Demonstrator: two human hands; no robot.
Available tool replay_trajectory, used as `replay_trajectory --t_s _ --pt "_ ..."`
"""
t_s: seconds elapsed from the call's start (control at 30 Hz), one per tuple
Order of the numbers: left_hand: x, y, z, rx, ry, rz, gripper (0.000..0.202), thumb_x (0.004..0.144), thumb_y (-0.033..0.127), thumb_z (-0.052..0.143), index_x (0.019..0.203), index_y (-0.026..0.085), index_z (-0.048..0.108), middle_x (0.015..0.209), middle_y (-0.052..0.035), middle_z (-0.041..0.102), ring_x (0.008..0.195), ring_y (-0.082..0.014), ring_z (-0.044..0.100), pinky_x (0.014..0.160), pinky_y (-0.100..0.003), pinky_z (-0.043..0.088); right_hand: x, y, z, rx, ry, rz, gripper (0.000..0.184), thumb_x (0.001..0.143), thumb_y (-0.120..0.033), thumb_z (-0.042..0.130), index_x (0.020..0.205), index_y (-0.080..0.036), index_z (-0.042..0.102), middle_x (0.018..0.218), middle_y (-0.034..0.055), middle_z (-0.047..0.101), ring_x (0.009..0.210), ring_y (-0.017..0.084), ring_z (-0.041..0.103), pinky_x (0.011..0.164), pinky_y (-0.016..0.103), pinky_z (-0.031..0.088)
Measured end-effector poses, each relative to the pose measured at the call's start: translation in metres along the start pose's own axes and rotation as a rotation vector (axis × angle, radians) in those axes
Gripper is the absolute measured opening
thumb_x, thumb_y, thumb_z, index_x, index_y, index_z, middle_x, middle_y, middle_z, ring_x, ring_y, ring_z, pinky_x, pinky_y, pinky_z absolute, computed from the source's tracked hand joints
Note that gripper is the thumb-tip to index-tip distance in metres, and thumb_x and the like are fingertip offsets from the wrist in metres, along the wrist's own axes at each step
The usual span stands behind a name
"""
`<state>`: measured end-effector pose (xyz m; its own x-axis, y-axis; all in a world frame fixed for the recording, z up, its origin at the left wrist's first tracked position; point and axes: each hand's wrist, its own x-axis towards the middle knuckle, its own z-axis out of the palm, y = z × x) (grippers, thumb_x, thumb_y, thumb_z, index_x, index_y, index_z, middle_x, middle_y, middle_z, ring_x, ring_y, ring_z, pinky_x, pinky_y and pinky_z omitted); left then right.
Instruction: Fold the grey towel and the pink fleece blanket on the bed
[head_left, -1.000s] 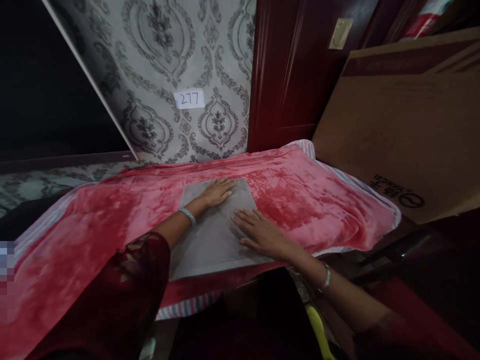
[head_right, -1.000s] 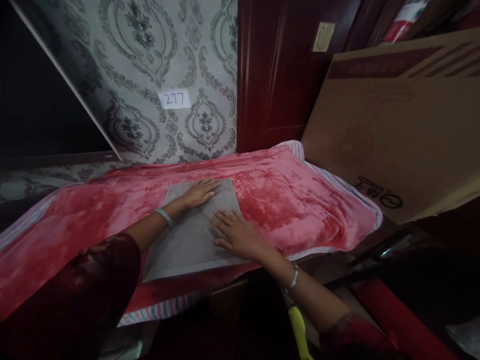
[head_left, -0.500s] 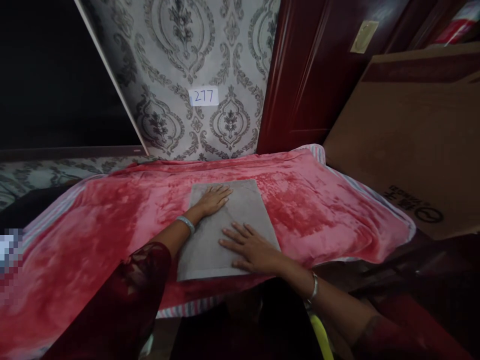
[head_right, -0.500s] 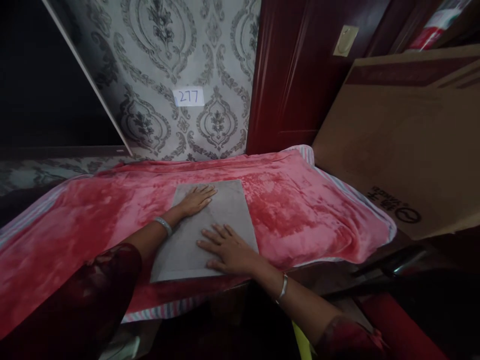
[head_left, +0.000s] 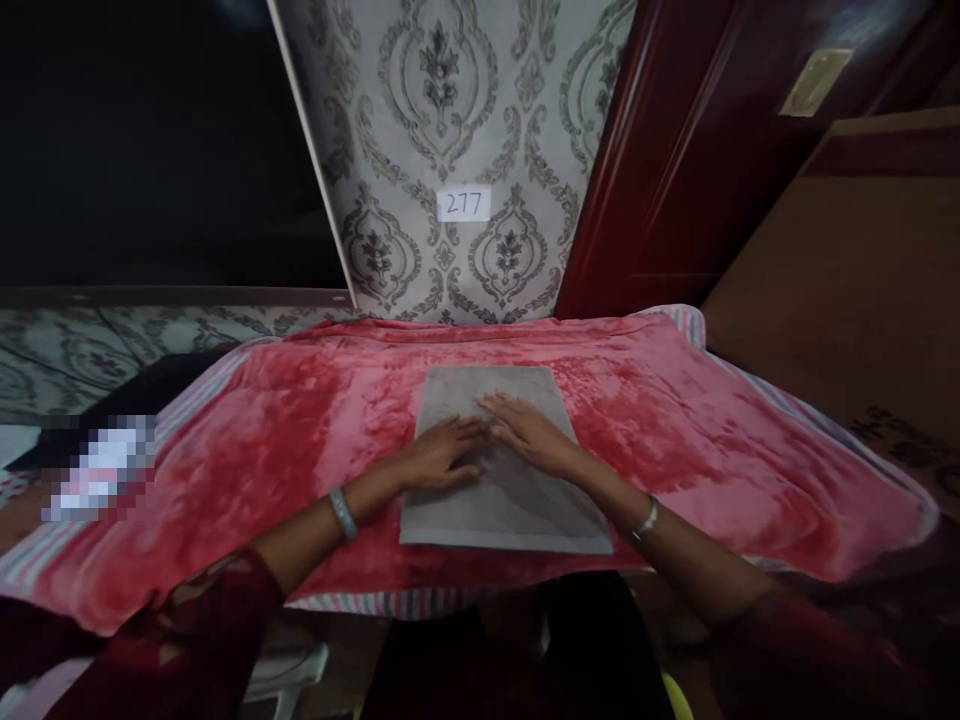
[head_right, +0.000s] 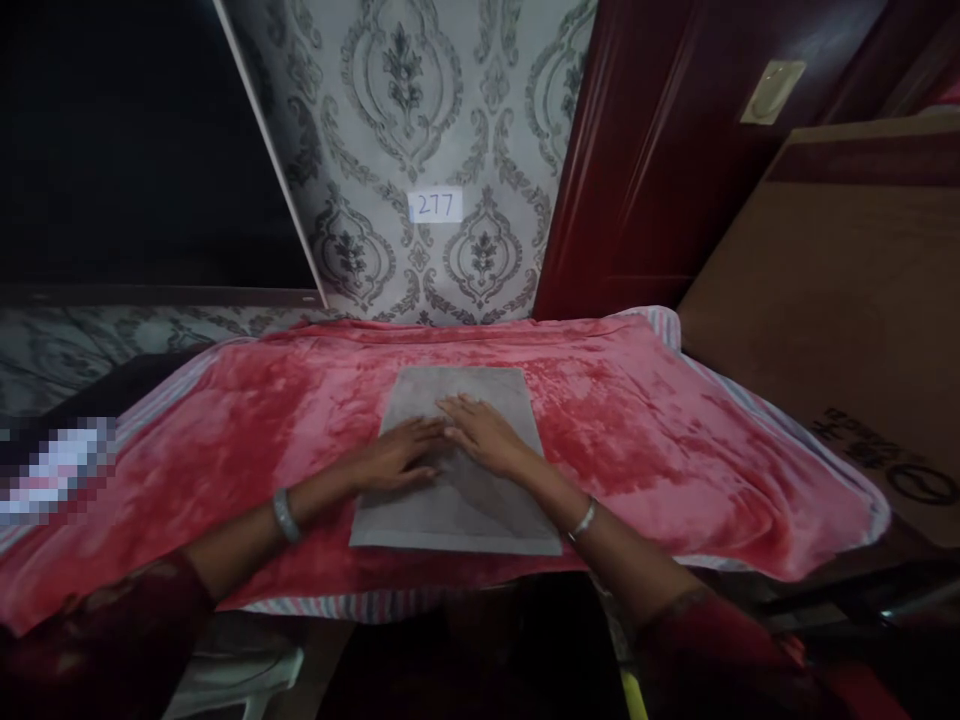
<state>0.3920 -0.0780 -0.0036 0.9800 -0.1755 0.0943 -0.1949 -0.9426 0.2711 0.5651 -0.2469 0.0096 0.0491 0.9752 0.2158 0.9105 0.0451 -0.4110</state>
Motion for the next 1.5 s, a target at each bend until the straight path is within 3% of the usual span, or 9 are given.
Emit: replay_trajectory --t_s 0.23,0.4,0.57,0.77,0.9,1.03,1.2,1.33,1.5 --pt "-0.036 0.026 0.023 -0.045 -0.007 -0.033 0.065 0.099 0.059 0.042 0.156 0.029 0.039 0.166 -0.0123 0.028 0.155 -0.0319 0.021 0.125 -0.061 0.013 0.097 0.004 0.027 -0.280 -0.152 0.062 0.061 0.104 -0.047 0.043 0.160 -0.026 0.032 0.168 0.0110 0.021 0.155 0.033 0.014 0.122 0.059 0.014" --pt "-0.048 0.043 0.038 -0.057 0.034 -0.077 0.061 0.098 0.050 0.050 0.156 0.037 0.037 0.169 -0.0064 0.022 0.156 -0.0356 0.012 0.122 -0.068 0.011 0.098 0.011 0.054 -0.330 -0.122 0.050 0.060 0.104 -0.054 0.040 0.159 -0.031 0.034 0.168 0.0071 0.023 0.155 0.033 0.016 0.122 0.060 0.013" --pt "-0.082 0.074 0.050 -0.080 0.086 -0.037 0.068 0.098 0.026 0.052 0.160 0.034 0.026 0.169 -0.0048 0.023 0.157 -0.0266 0.012 0.127 -0.056 0.012 0.095 0.018 0.058 -0.334 -0.101 0.041 0.060 0.104 -0.056 0.036 0.159 -0.032 0.034 0.168 0.0061 0.024 0.154 0.032 0.018 0.122 0.059 0.016" --pt "-0.121 0.099 0.057 -0.331 0.309 -0.060 0.052 0.099 0.016 0.046 0.149 0.028 0.047 0.156 -0.0069 0.049 0.147 -0.0212 0.041 0.123 -0.046 0.030 0.095 0.020 0.060 -0.347 -0.084 0.035 0.060 0.104 -0.057 0.035 0.159 -0.033 0.034 0.168 0.0050 0.024 0.154 0.033 0.019 0.121 0.060 0.018" --pt "-0.117 0.085 0.038 -0.683 0.700 -0.421 0.024 0.100 0.029 0.049 0.105 0.022 0.072 0.109 -0.0068 0.075 0.107 -0.0201 0.069 0.094 -0.035 0.054 0.094 0.020 0.060 -0.346 -0.095 0.043 0.061 0.104 -0.056 0.035 0.160 -0.033 0.034 0.168 0.0055 0.023 0.154 0.034 0.018 0.121 0.062 0.018" --pt "-0.095 0.047 0.026 -1.082 0.922 -0.756 0.034 0.081 0.040 0.070 0.105 0.018 0.064 0.095 -0.0055 0.070 0.076 -0.0179 0.068 0.063 -0.030 0.057 0.095 0.021 0.060 -0.353 -0.095 0.046 0.061 0.104 -0.055 0.037 0.160 -0.032 0.034 0.168 0.0058 0.024 0.154 0.034 0.019 0.121 0.061 0.018" --pt "-0.078 0.014 0.026 -1.176 0.761 -0.905 0.049 0.074 0.042 0.076 0.112 0.016 0.059 0.067 0.0025 0.062 0.046 -0.0106 0.054 0.040 -0.020 0.038 0.095 0.021 0.061 -0.351 -0.081 0.038 0.060 0.104 -0.056 0.036 0.159 -0.032 0.035 0.168 0.0054 0.025 0.154 0.034 0.019 0.121 0.061 0.019" --pt "-0.069 0.008 0.022 -1.034 0.451 -0.942 0.035 0.083 0.049 0.071 0.088 0.015 0.064 0.045 0.0043 0.050 0.033 -0.0109 0.043 0.035 -0.021 0.027 0.094 0.021 0.061 -0.360 -0.073 0.040 0.061 0.103 -0.056 0.037 0.159 -0.031 0.035 0.167 0.0061 0.026 0.154 0.034 0.020 0.121 0.062 0.019" --pt "-0.062 0.015 0.021 -1.200 0.395 -0.885 0.033 0.070 0.042 0.084 0.074 0.014 0.067 0.064 -0.0064 0.068 0.053 -0.0170 0.062 0.048 -0.025 0.044 0.094 0.022 0.060 -0.361 -0.077 0.034 0.061 0.104 -0.056 0.035 0.159 -0.030 0.035 0.167 0.0068 0.025 0.154 0.034 0.019 0.121 0.061 0.019"
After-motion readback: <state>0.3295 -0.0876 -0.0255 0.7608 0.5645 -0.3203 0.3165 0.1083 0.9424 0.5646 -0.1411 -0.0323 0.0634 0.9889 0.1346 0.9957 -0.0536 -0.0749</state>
